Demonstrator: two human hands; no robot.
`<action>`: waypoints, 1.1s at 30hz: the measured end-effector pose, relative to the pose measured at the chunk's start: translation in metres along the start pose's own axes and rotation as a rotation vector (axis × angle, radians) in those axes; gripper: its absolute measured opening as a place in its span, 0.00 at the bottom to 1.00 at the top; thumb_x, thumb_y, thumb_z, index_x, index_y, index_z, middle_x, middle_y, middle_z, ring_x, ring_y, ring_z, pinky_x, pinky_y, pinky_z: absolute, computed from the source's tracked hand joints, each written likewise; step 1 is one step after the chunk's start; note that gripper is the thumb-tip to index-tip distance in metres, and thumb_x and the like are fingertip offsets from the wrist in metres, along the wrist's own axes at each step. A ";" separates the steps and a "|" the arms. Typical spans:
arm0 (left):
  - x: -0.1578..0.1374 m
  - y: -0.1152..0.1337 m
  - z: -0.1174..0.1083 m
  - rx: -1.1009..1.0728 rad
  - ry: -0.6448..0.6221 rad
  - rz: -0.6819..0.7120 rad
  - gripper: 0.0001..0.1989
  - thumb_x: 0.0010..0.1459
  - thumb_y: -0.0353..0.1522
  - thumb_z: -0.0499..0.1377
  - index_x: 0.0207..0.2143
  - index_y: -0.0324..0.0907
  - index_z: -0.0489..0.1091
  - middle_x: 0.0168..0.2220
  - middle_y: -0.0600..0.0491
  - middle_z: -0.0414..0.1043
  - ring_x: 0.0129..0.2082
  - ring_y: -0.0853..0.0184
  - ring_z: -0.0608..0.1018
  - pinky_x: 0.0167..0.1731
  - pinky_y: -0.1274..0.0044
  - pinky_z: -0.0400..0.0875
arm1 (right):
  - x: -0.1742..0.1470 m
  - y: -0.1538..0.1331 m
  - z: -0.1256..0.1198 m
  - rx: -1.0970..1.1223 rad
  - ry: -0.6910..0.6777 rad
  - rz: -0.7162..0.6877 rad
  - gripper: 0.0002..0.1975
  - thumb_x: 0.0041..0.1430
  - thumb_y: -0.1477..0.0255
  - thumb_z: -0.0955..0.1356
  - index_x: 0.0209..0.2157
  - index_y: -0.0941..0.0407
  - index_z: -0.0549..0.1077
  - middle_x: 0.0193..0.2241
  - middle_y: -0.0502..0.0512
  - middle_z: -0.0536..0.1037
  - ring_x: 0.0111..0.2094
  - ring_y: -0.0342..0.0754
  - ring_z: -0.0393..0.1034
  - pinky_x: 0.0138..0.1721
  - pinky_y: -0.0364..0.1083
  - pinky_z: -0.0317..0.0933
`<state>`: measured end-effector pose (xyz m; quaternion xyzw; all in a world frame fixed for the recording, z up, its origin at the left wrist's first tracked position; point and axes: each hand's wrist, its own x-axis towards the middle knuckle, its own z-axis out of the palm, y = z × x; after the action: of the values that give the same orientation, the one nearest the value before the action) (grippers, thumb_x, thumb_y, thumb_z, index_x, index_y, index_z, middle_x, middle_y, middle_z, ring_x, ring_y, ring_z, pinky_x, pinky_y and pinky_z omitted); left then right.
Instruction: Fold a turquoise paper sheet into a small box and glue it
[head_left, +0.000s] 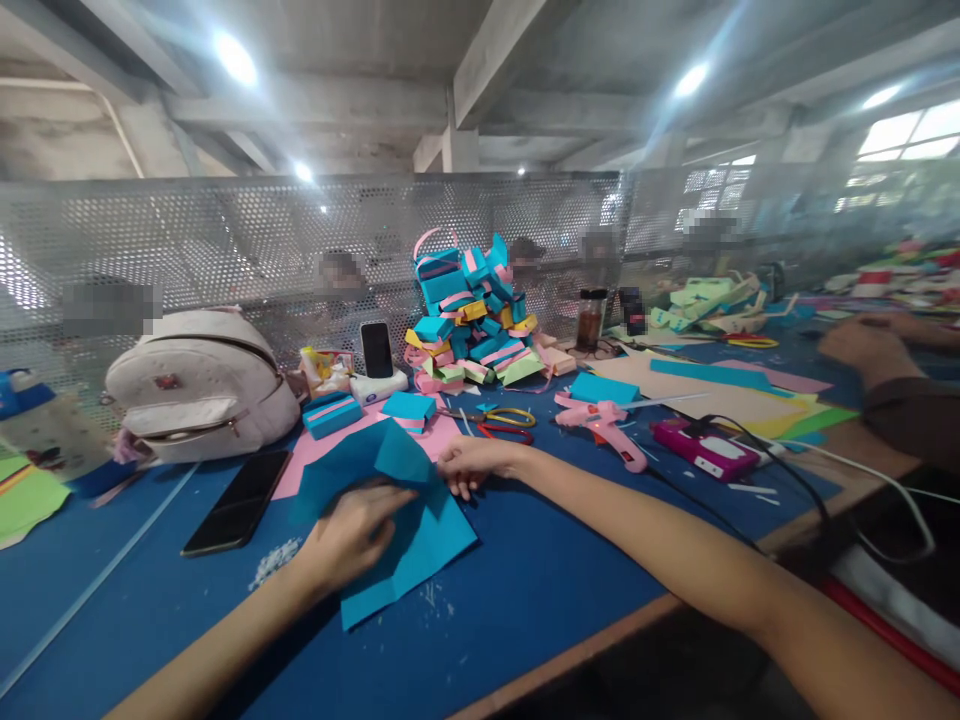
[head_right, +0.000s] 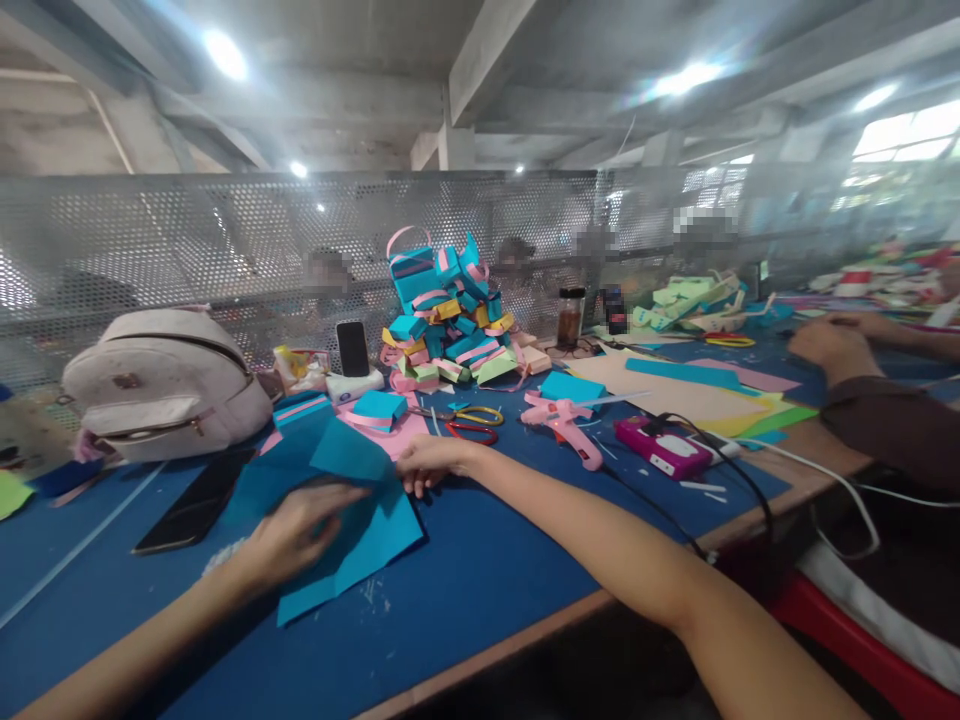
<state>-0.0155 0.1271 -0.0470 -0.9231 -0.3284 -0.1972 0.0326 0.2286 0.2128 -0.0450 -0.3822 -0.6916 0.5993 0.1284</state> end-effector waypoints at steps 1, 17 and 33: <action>0.001 0.002 0.000 0.011 0.042 -0.048 0.22 0.61 0.26 0.49 0.56 0.44 0.69 0.51 0.47 0.77 0.49 0.61 0.79 0.48 0.72 0.75 | -0.001 -0.001 0.000 0.047 0.011 -0.021 0.11 0.56 0.69 0.69 0.24 0.60 0.70 0.18 0.50 0.76 0.17 0.38 0.70 0.16 0.34 0.55; 0.001 -0.004 0.007 0.089 0.165 -0.024 0.40 0.48 0.19 0.50 0.65 0.44 0.57 0.61 0.44 0.67 0.60 0.54 0.70 0.62 0.56 0.61 | -0.012 -0.015 0.037 0.530 0.183 -0.204 0.07 0.61 0.72 0.65 0.28 0.58 0.67 0.23 0.50 0.76 0.21 0.36 0.70 0.19 0.33 0.59; -0.002 -0.023 -0.006 -0.342 0.359 -0.126 0.26 0.57 0.20 0.52 0.55 0.47 0.71 0.54 0.51 0.75 0.55 0.60 0.76 0.56 0.65 0.72 | -0.026 -0.025 0.007 -0.505 0.853 -0.976 0.09 0.58 0.65 0.72 0.40 0.51 0.75 0.44 0.55 0.75 0.48 0.53 0.67 0.52 0.52 0.61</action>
<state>-0.0331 0.1428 -0.0434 -0.8432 -0.3360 -0.4123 -0.0788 0.2320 0.1902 -0.0168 -0.2479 -0.7917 0.0911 0.5509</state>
